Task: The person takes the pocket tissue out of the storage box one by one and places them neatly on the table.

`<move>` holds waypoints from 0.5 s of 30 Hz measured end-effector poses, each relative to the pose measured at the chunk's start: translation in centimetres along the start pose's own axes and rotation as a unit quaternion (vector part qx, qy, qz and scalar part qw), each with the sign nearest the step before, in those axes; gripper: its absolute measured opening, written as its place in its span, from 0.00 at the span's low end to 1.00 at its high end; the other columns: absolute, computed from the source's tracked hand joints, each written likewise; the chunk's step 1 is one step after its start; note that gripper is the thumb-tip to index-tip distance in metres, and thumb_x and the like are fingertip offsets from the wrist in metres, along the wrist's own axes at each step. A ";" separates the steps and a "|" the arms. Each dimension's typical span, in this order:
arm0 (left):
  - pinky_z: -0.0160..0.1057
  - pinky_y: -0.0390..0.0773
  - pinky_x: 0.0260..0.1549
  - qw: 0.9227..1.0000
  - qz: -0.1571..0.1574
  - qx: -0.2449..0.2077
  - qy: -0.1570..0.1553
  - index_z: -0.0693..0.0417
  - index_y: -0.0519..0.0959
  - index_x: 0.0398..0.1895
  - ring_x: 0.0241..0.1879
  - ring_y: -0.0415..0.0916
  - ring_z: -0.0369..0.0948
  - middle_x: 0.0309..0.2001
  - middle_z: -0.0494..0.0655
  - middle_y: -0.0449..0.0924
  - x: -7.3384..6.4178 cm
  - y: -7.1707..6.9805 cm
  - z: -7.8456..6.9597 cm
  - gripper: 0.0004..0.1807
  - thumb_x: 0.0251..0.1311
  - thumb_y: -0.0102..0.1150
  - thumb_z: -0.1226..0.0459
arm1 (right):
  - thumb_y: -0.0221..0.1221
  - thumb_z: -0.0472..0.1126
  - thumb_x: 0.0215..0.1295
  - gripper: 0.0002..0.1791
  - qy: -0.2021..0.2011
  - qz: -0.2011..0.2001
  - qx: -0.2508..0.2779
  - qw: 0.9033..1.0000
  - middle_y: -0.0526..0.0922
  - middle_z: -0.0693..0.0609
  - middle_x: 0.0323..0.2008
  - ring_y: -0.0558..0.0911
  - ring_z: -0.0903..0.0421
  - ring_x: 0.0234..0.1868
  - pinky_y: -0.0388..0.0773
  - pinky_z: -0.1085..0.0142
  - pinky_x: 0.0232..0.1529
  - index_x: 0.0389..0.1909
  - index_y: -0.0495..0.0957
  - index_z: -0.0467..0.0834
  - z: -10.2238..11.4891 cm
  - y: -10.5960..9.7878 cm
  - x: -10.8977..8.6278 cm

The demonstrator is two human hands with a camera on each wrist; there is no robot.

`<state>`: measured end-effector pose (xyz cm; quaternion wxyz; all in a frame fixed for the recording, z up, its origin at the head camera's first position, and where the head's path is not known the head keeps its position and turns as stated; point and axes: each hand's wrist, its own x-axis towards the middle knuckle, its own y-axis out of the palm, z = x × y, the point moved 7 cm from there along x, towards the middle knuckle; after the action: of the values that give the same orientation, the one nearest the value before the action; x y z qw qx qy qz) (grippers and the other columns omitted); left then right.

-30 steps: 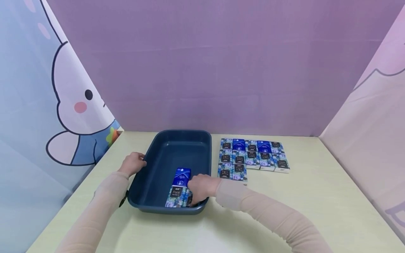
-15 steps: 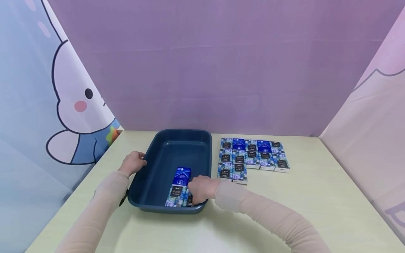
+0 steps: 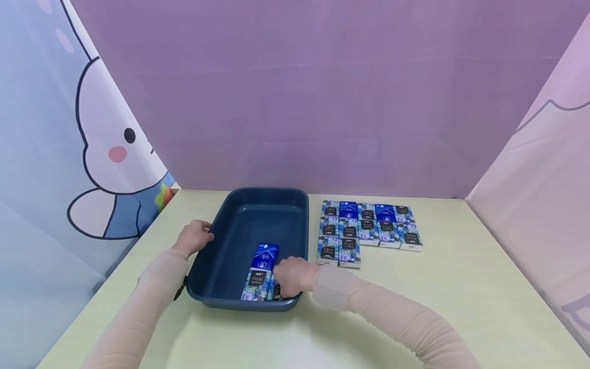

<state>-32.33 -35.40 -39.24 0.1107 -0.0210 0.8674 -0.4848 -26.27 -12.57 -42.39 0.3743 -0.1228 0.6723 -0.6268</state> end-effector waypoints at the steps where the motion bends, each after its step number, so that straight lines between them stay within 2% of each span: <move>1: 0.53 0.74 0.48 1.000 0.000 0.000 0.000 0.74 0.64 0.59 0.50 0.72 0.59 0.55 0.72 0.68 0.0 0.0 0.0 0.24 0.61 0.45 0.67 | 0.64 0.48 0.52 0.16 0.000 -0.001 0.000 1.000 0.79 0.55 0.31 0.73 0.59 0.28 0.71 0.67 0.28 0.41 0.79 0.47 0.0 0.0 0.0; 7: 0.53 0.74 0.48 1.000 0.000 -0.001 0.000 0.74 0.64 0.59 0.51 0.72 0.59 0.55 0.72 0.68 0.1 0.1 0.1 0.24 0.61 0.45 0.67 | 0.64 0.48 0.53 0.19 -0.001 0.000 0.006 1.000 0.80 0.54 0.34 0.73 0.60 0.29 0.72 0.68 0.30 0.45 0.77 0.46 0.1 -0.1 -0.1; 15: 0.53 0.74 0.47 1.000 -0.002 -0.006 0.004 0.74 0.64 0.59 0.50 0.72 0.59 0.55 0.72 0.68 0.2 0.1 0.2 0.25 0.61 0.45 0.67 | 0.65 0.50 0.52 0.21 -0.005 -0.010 0.002 1.000 0.80 0.54 0.36 0.73 0.60 0.30 0.73 0.69 0.31 0.46 0.77 0.46 0.1 -0.4 -0.2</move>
<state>-32.48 -35.53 -39.41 0.1061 -0.0214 0.8705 -0.4801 -26.23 -12.58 -41.95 0.3711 -0.1320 0.6678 -0.6315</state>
